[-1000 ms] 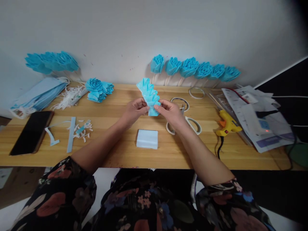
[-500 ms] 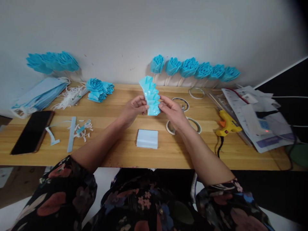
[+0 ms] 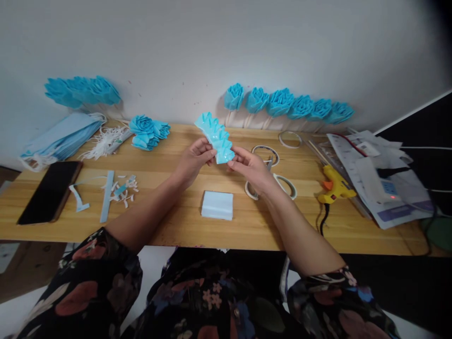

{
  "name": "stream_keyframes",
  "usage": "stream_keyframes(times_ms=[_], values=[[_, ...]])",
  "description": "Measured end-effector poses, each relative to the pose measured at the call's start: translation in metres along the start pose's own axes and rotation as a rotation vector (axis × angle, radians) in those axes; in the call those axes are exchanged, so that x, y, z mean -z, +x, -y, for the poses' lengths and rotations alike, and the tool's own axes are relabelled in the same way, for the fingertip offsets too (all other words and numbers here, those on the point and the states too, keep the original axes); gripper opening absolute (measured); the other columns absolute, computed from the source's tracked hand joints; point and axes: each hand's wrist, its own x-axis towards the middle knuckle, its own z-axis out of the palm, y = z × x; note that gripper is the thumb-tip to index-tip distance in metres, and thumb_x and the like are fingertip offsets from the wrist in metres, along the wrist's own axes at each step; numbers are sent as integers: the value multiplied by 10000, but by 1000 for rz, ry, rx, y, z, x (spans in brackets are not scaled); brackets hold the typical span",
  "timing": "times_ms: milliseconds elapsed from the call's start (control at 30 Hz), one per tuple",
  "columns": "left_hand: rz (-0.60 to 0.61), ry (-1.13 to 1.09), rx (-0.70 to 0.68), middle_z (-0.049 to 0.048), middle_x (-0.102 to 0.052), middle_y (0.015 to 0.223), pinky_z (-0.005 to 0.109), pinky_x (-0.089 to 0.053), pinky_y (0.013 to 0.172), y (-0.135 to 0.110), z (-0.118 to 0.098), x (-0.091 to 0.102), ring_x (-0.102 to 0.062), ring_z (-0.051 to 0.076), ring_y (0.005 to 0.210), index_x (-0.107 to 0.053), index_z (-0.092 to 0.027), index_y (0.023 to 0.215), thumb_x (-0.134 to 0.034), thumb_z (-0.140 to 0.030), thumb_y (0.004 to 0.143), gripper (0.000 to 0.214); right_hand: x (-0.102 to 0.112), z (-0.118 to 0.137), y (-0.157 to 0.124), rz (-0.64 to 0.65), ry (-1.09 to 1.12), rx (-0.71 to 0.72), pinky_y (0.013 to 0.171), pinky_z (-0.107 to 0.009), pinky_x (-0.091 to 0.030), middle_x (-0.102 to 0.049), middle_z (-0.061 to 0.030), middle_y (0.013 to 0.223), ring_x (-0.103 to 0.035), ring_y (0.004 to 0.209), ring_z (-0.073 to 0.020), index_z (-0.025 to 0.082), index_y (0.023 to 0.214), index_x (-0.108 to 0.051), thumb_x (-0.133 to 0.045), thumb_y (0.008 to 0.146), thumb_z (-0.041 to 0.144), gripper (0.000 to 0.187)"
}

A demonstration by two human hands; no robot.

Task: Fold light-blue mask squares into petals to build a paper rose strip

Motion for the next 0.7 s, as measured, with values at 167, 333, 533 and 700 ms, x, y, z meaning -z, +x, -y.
stream_keyframes(times_ms=[167,333,533,700], values=[[42,-58,47,-30,-607,699,222,-417,601,-2,-3,-2,-550,88,622,-612,-183,931,-801,-481,739,402,1,-4,3,-26,-43,16,702,-296,-466,-613,34,730,-561,691,-137,180,1189,-687,-787,672,371,560],[63,-82,102,-23,-617,740,217,-429,601,-2,-2,-2,-569,95,647,-613,-189,996,-810,-413,727,402,2,-3,4,-24,-81,45,669,-287,-431,-582,42,702,-533,673,-133,185,1198,-686,-748,688,342,537],[93,-45,85,-12,-637,803,217,-446,627,-1,4,1,-578,98,688,-619,-194,1045,-779,-286,730,365,3,-8,5,-24,-100,43,671,-290,-444,-598,39,703,-538,656,-134,201,1222,-675,-742,704,344,542],[77,-48,69,-16,-624,765,216,-442,622,0,3,1,-566,100,679,-616,-185,1009,-759,-250,723,326,2,-2,2,20,-80,12,692,-295,-482,-637,19,742,-568,692,-145,202,1137,-697,-798,694,421,505]])
